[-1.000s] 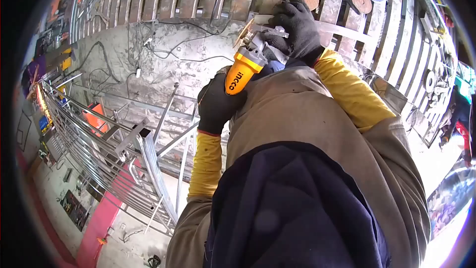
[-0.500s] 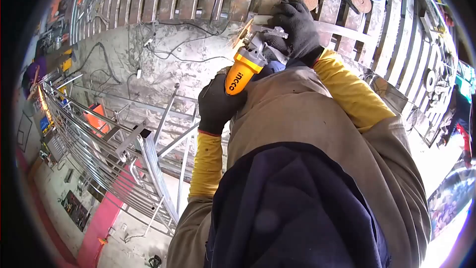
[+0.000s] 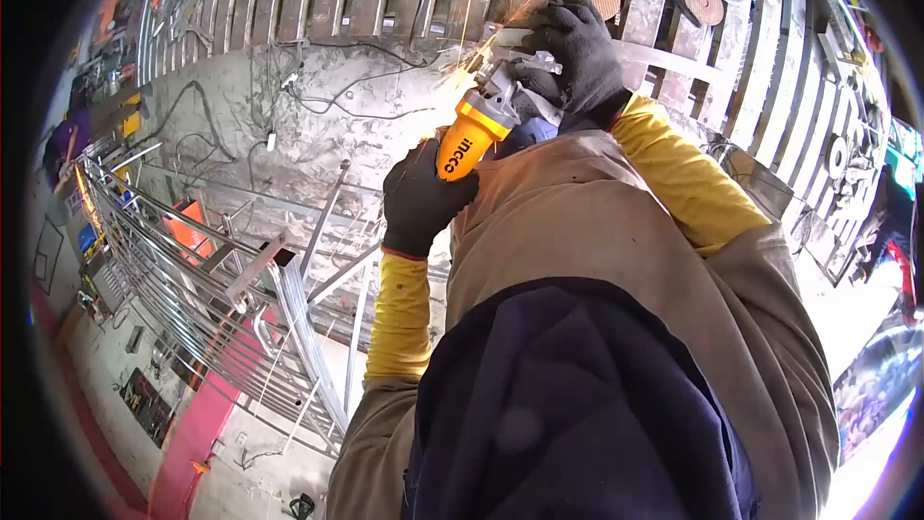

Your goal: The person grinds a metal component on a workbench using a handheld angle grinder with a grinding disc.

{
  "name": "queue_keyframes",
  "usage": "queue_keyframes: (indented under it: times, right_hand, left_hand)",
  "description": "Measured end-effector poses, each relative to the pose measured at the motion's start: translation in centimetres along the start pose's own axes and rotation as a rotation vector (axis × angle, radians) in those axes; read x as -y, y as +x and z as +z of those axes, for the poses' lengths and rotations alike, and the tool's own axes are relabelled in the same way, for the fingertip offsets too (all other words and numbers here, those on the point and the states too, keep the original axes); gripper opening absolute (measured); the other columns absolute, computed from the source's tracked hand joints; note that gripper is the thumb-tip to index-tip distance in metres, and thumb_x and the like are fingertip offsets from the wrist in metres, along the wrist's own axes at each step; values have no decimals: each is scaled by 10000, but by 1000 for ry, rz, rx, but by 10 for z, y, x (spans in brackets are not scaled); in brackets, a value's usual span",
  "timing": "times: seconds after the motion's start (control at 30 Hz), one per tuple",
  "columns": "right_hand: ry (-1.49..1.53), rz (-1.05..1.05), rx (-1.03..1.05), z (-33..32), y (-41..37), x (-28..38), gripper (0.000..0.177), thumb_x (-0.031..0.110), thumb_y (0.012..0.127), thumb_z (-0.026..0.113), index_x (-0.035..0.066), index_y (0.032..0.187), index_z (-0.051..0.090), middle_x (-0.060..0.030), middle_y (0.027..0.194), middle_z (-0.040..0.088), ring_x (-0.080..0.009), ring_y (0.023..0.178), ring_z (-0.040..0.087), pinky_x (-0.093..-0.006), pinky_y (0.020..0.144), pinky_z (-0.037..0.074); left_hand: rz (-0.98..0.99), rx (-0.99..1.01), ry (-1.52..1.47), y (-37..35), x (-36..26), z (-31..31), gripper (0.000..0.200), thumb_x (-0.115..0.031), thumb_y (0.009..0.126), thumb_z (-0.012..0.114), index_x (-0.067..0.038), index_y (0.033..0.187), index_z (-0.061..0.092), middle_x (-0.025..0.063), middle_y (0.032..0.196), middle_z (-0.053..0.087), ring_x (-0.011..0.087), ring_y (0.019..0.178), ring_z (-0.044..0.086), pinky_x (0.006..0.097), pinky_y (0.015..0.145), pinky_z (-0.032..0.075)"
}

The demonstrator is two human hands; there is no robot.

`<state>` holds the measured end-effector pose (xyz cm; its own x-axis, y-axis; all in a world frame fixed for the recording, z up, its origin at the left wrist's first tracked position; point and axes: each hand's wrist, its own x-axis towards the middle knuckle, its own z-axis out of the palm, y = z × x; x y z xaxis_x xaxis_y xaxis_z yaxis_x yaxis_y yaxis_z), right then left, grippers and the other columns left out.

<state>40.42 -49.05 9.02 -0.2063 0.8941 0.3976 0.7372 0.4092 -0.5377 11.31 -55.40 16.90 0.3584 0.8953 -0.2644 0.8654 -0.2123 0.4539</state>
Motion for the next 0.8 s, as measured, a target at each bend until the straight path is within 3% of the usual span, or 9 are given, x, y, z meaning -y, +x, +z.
queue_keyframes:
  times: [0.03,0.1,0.2,0.3,0.8]
  right_hand:
    - [16,1,18,0,0,0,403,480,766,865,149,987,804,-135,1262,681,-442,1306,544,-544,1165,384]
    - [7,19,21,-1,1,2,406,480,763,869,146,984,804,-137,1263,681,-441,1301,547,-544,1158,389]
    - [-3,30,12,1,0,1,414,479,754,878,140,980,804,-140,1269,681,-439,1293,552,-544,1144,402]
    - [-16,21,5,3,-2,-1,423,474,743,889,137,985,804,-142,1270,682,-437,1290,555,-542,1133,412]
    - [9,15,7,2,-1,0,461,510,750,863,129,1004,809,-113,1239,689,-397,1292,558,-530,1168,375]
  left_hand:
    - [0,-1,0,0,-4,-2,611,-241,763,778,-16,1312,632,161,1052,722,311,876,734,417,774,588]
    - [-183,49,-337,0,-14,-8,588,-227,773,773,-34,1311,636,130,984,730,274,851,738,400,759,591]
    - [-80,-16,-108,0,-4,-2,568,-211,778,770,-51,1307,640,106,947,735,243,820,739,389,745,592]
    - [-138,25,-232,0,-8,-6,559,-228,776,771,-66,1297,646,121,976,745,274,817,742,404,747,593]
    - [-131,11,-185,0,-5,-6,518,-270,771,769,-92,1249,675,135,971,749,327,834,742,431,749,587]
